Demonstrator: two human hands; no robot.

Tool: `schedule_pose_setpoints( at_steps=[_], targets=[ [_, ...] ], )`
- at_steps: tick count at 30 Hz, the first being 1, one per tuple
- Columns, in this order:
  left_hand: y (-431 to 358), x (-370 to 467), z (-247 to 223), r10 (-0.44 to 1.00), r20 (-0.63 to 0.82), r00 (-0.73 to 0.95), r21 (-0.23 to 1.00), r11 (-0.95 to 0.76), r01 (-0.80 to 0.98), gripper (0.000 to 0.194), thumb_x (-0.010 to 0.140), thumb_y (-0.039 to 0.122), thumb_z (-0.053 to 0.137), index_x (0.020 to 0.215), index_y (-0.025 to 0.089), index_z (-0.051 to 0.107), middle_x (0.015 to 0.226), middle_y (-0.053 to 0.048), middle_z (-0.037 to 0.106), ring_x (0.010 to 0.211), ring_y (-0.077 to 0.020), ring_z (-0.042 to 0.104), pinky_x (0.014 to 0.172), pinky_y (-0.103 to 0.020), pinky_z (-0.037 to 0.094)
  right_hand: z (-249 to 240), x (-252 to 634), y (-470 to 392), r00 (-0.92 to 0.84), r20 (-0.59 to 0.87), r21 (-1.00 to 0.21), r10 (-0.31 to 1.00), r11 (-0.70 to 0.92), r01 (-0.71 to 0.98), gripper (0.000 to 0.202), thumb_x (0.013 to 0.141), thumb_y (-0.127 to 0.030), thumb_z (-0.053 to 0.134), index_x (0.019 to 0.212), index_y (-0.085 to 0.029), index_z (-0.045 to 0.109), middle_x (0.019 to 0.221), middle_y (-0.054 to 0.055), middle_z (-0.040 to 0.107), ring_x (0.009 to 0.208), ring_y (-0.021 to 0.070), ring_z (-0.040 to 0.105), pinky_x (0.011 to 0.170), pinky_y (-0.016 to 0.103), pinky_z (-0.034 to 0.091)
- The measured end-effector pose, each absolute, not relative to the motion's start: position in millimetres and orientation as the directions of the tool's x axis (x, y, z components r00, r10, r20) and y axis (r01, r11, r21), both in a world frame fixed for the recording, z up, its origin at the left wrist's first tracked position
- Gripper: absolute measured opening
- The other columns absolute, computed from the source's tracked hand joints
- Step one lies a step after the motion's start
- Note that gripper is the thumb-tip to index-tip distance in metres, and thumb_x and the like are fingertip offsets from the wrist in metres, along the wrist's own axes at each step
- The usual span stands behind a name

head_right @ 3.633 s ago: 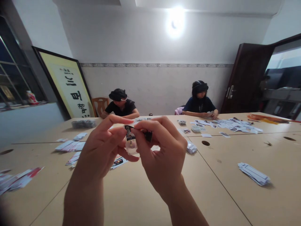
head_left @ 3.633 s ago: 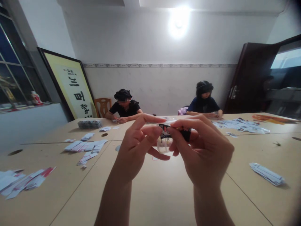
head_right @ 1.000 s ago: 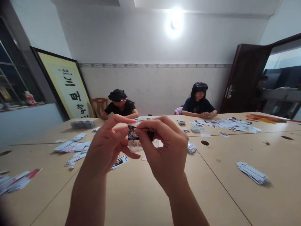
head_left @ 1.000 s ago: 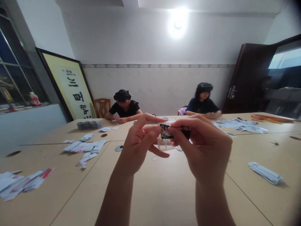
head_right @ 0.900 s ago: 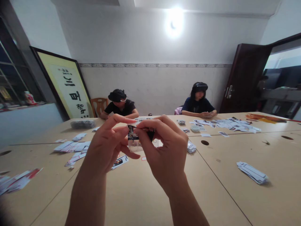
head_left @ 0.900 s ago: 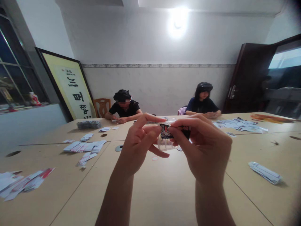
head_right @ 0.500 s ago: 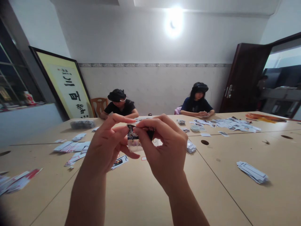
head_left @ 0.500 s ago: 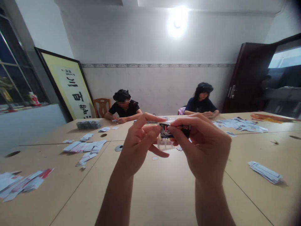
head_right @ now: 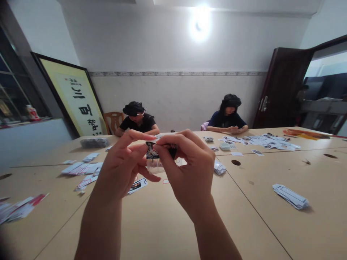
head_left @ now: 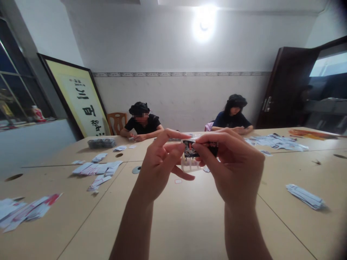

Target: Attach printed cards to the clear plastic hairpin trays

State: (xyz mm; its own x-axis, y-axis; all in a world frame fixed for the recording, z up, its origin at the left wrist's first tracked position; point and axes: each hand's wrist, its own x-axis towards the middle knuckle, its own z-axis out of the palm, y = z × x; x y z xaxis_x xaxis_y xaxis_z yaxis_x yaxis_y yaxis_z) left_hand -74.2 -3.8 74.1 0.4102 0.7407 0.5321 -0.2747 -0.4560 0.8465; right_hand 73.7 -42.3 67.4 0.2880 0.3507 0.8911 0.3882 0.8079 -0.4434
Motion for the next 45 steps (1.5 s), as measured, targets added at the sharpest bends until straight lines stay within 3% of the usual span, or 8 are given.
schedule_pose_setpoints(
  at_steps=[8,35,39,45],
  targets=[
    [-5,-73,73,0.741,0.550,0.386,0.835,-0.485,-0.259,0.020,0.091,0.038,0.070,0.101,0.022,0.064,0.094,-0.001,0.069,0.066,-0.0154,0.073,0.048,-0.033,0.068,67,73,-40,0.289,0.886,-0.453,0.363,0.810,0.371,0.016,0.079,-0.006,0.075,0.080,-0.021,0.075,0.078,-0.002,0.067,0.067,0.0113,0.060,0.051,0.025,0.051],
    [-7,-64,72,0.739,0.620,0.263,0.784,-0.569,-0.248,0.017,0.092,0.037,0.070,0.096,0.021,0.065,0.087,0.001,0.072,0.064,-0.0135,0.071,0.043,-0.027,0.066,67,72,-36,0.303,0.886,-0.448,0.350,0.814,0.370,0.016,0.078,-0.005,0.075,0.078,-0.021,0.075,0.074,-0.002,0.067,0.067,0.0112,0.061,0.051,0.024,0.049],
    [-6,-62,69,0.723,0.654,0.222,0.756,-0.618,-0.217,0.017,0.092,0.038,0.069,0.096,0.022,0.065,0.082,0.002,0.071,0.069,-0.0159,0.073,0.043,-0.027,0.065,65,73,-32,0.330,0.859,-0.492,0.391,0.807,0.326,0.011,0.077,-0.010,0.076,0.079,-0.021,0.075,0.074,-0.002,0.067,0.060,0.0109,0.060,0.048,0.024,0.051],
    [-9,-59,69,0.733,0.658,0.173,0.753,-0.643,-0.139,0.022,0.091,0.042,0.070,0.096,0.021,0.065,0.083,0.000,0.072,0.057,-0.0107,0.066,0.043,-0.023,0.064,66,72,-32,0.396,0.780,-0.601,0.485,0.758,0.253,0.012,0.074,-0.017,0.081,0.081,-0.020,0.072,0.074,-0.002,0.069,0.059,0.0130,0.068,0.051,0.025,0.059]
  ],
)
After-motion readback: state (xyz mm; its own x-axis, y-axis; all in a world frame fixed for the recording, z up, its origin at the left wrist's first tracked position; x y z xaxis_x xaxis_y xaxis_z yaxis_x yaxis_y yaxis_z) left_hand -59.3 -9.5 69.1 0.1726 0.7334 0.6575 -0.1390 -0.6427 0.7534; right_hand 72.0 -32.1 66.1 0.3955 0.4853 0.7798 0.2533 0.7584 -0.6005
